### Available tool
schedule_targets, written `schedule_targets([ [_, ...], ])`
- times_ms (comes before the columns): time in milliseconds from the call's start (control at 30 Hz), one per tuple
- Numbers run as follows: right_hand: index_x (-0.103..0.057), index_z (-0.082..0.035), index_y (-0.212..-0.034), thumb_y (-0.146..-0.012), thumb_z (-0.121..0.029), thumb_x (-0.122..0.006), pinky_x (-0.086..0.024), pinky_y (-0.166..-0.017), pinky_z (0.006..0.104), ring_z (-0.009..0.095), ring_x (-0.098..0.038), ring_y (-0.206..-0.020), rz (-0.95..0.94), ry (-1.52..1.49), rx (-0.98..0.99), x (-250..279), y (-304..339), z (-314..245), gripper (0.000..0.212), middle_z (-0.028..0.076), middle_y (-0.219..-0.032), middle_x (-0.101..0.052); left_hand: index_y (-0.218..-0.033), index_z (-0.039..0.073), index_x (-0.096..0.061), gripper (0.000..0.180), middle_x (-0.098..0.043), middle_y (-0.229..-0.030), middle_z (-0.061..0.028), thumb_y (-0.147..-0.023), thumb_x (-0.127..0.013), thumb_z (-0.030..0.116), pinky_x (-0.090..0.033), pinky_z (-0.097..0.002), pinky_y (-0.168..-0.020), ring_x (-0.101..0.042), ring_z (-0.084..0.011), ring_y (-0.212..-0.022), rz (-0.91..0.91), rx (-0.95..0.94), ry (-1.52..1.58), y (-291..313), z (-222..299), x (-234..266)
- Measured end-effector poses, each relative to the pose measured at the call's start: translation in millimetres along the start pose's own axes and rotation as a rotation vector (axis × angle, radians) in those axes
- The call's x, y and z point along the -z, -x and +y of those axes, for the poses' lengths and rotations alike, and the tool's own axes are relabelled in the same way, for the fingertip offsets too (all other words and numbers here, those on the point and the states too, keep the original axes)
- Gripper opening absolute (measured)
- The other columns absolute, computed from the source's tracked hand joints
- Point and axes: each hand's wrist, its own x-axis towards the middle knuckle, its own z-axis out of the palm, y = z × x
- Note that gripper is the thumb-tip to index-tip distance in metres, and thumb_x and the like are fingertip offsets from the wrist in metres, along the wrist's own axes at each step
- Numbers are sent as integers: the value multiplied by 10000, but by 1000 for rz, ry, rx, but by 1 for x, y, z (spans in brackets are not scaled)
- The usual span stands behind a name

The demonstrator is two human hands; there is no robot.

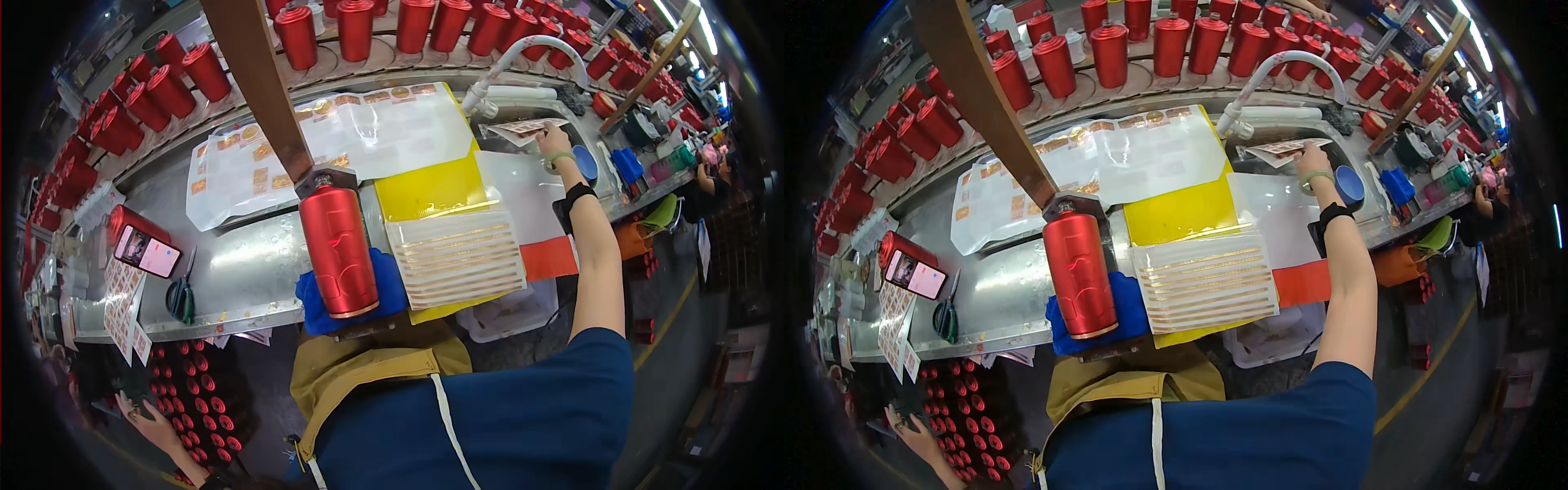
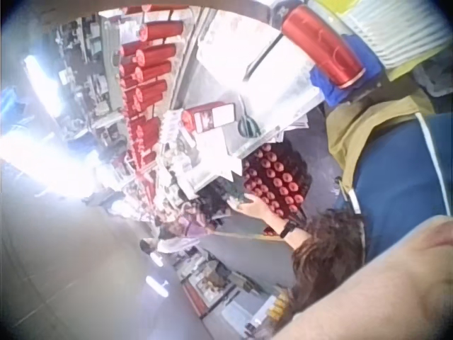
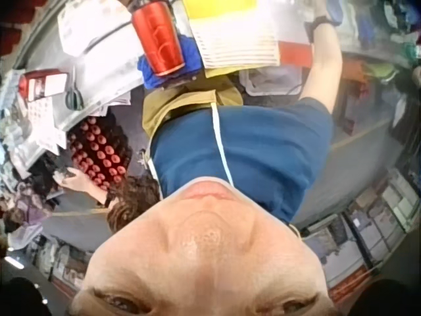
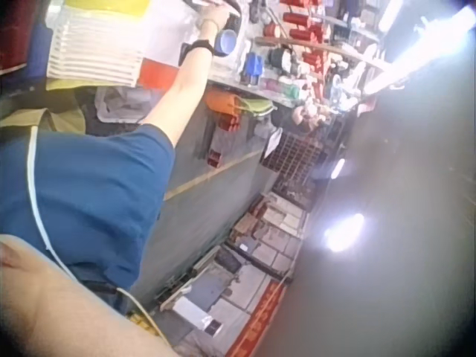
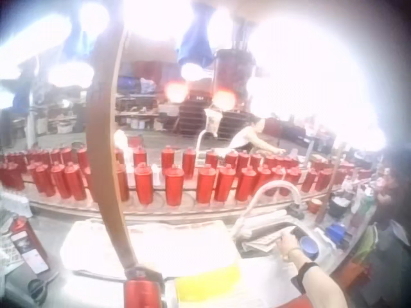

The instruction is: Applying gold-colored decals to red tumblers and using a scraping tool to ensure they are flat and adhered.

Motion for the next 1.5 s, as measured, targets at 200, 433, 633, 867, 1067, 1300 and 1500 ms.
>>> schedule_targets([
  [200, -686, -152, -1356, -978, -233, -646, -517, -1065, 515, 333, -582, -1357, -261, 430, -59, -38, -25, 13, 389, 102, -1491, -597, -1500, -51, -431, 537, -376, -1617, -218, -977, -549, -16, -400, -464, -1173, -409, -405, -1467, -210, 24, -120, 77, -22, -2],
  [433, -680, -100, -1349, -942, -253, -696, -520, -1063, 488, 342, -613, -1324, -378, 549, -84, -18, -28, 7, 435, 126, -1446, -630, -1487, -74, -462, 528, -375, -1635, -186, -961, -492, -46, -406, -435, -1161, -450, -391, -1437, -386, 9, -205, 112, -19, 39],
  [633, -764, -99, -1186, -866, -274, -743, -547, -979, 431, 375, -683, -1162, -160, 175, 262, 26, -14, -15, 366, 199, -1274, -703, -1471, -19, -507, 490, -529, -1527, -154, -984, -551, -43, -466, -416, -1115, -539, -351, -1379, 80, -410, -237, -36, -6, 66],
  [867, -748, -85, -1124, -852, -297, -792, -521, -798, 415, 313, -653, -873, -124, -200, 662, 68, 147, -118, 348, 150, -878, -654, -1295, -57, -643, 344, -659, -1310, -223, -977, -673, 70, -570, -481, -975, -679, -412, -1144, 295, -808, 83, -139, 141, 48],
  [1067, -735, -52, -1099, -852, -166, -785, -499, -711, 410, 283, -625, -746, -172, -236, 710, 82, 202, -117, 277, 118, -841, -633, -1196, 43, -720, 416, -678, -1310, -145, -788, -799, 58, -589, -425, -935, -655, -357, -1186, 167, -1253, 469, -142, 349, 11],
  [1300, -739, -54, -1123, -867, -156, -786, -521, -694, 374, 250, -642, -716, -89, -181, 630, 97, 218, -64, 280, 113, -908, -675, -1524, -68, -388, 739, -486, -1498, -261, -952, -752, 225, -437, -437, -1130, -508, -343, -1379, -817, -229, 1293, -53, 439, -61],
  [1500, -735, -50, -1139, -884, -114, -763, -506, -662, 330, 199, -603, -677, -258, -338, 536, 100, 253, -69, 265, 98, -925, -675, -1304, -46, -516, 628, -720, -1117, -191, -878, -838, 285, -595, -391, -884, -738, -283, -977, -857, -135, 1217, -45, 484, -61],
])
